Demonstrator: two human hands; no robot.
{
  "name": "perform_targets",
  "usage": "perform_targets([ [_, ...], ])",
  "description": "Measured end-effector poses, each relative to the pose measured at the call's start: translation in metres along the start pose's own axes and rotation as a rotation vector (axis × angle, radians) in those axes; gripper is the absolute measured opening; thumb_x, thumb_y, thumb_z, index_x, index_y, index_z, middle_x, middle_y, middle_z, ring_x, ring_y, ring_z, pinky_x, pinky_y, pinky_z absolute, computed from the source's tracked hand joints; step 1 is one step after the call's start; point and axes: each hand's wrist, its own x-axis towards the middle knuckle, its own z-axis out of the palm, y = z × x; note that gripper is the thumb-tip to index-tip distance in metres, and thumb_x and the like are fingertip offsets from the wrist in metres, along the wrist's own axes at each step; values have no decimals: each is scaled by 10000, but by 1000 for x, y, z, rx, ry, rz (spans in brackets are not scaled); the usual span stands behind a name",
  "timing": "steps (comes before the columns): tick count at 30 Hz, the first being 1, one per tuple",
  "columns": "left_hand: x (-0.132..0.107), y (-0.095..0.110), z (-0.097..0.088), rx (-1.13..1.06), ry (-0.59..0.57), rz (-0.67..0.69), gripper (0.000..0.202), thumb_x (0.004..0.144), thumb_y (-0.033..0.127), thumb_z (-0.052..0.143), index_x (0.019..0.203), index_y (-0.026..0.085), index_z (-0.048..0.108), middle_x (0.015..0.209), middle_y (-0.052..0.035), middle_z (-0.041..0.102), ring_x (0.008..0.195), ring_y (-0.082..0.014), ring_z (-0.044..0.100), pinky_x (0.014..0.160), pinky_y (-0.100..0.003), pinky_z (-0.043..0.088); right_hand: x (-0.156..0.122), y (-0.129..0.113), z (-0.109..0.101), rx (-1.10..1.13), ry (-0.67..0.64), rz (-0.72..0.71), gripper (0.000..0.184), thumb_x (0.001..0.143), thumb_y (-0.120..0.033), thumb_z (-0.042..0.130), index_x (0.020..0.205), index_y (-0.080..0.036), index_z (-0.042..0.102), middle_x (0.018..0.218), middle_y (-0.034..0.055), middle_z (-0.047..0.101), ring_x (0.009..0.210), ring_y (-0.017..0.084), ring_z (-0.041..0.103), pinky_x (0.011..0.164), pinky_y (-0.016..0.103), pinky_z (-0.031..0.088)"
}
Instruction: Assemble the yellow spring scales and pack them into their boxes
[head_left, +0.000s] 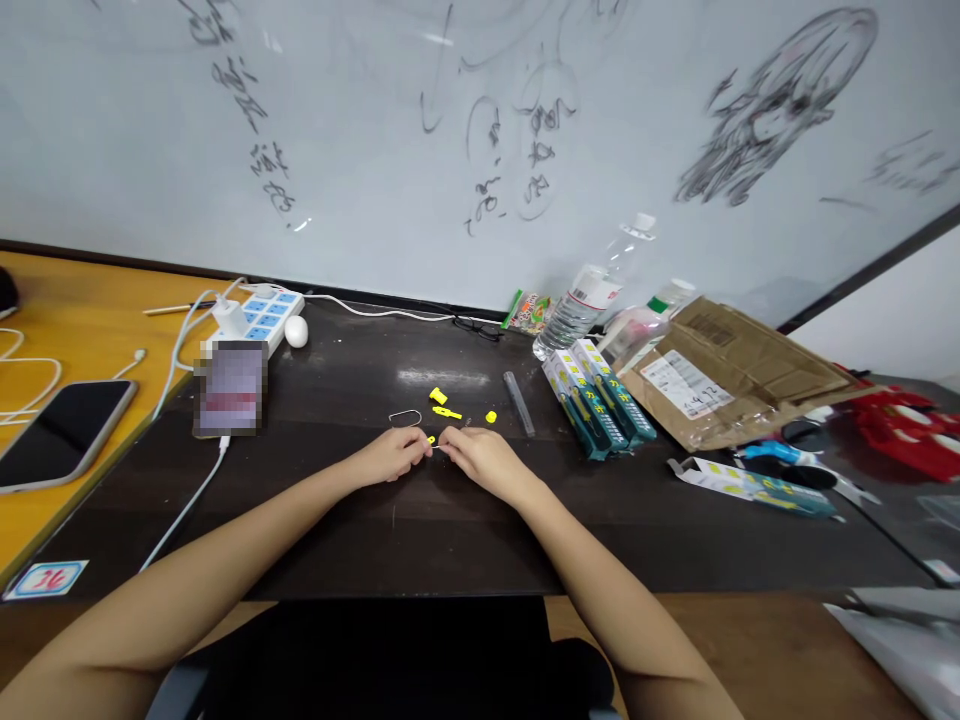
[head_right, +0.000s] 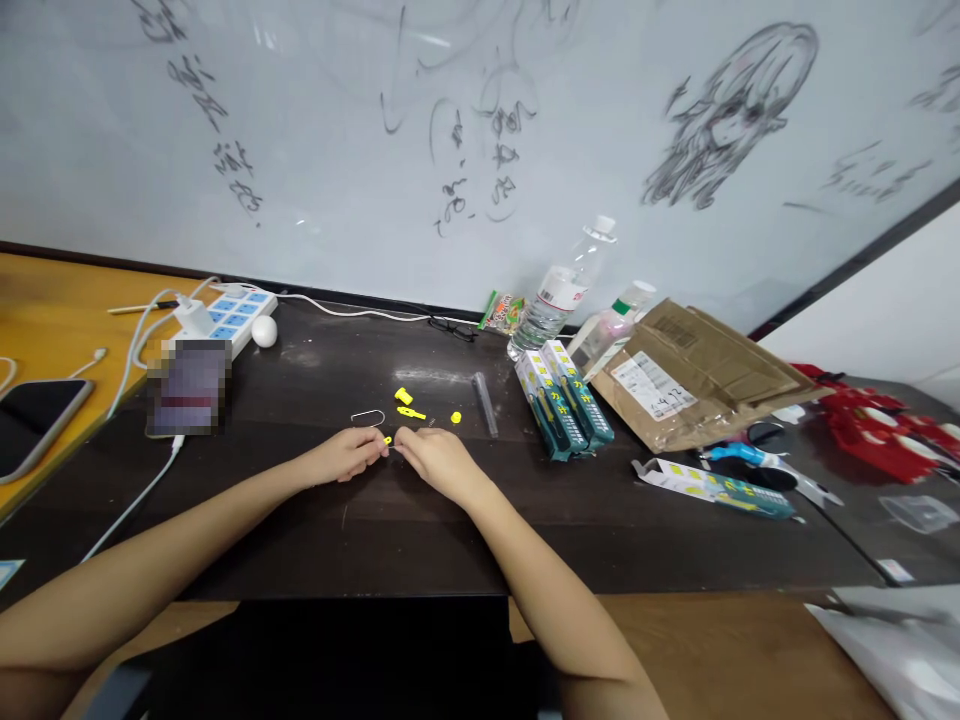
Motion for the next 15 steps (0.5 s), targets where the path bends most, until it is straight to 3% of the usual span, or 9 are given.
perform_targets([
  [7,-8,9,-6,317,-43,123,242,836,317,440,796,154,615,554,28,516,502,-91,460,504,-192,349,0,-3,8,-196,-9,-133,187,954,-239,385,830,-199,518,654,28,620,583,142,540,635,263,308],
  [15,-13,16,-2,498,-21,153,275,850,269,406,850,144,651,638,5,585,594,-120,521,578,-212,351,-1,-4,12,-49,-55,-5,159,958,-268,384,874,-201,502,725,16,655,624,136,590,691,243,356],
])
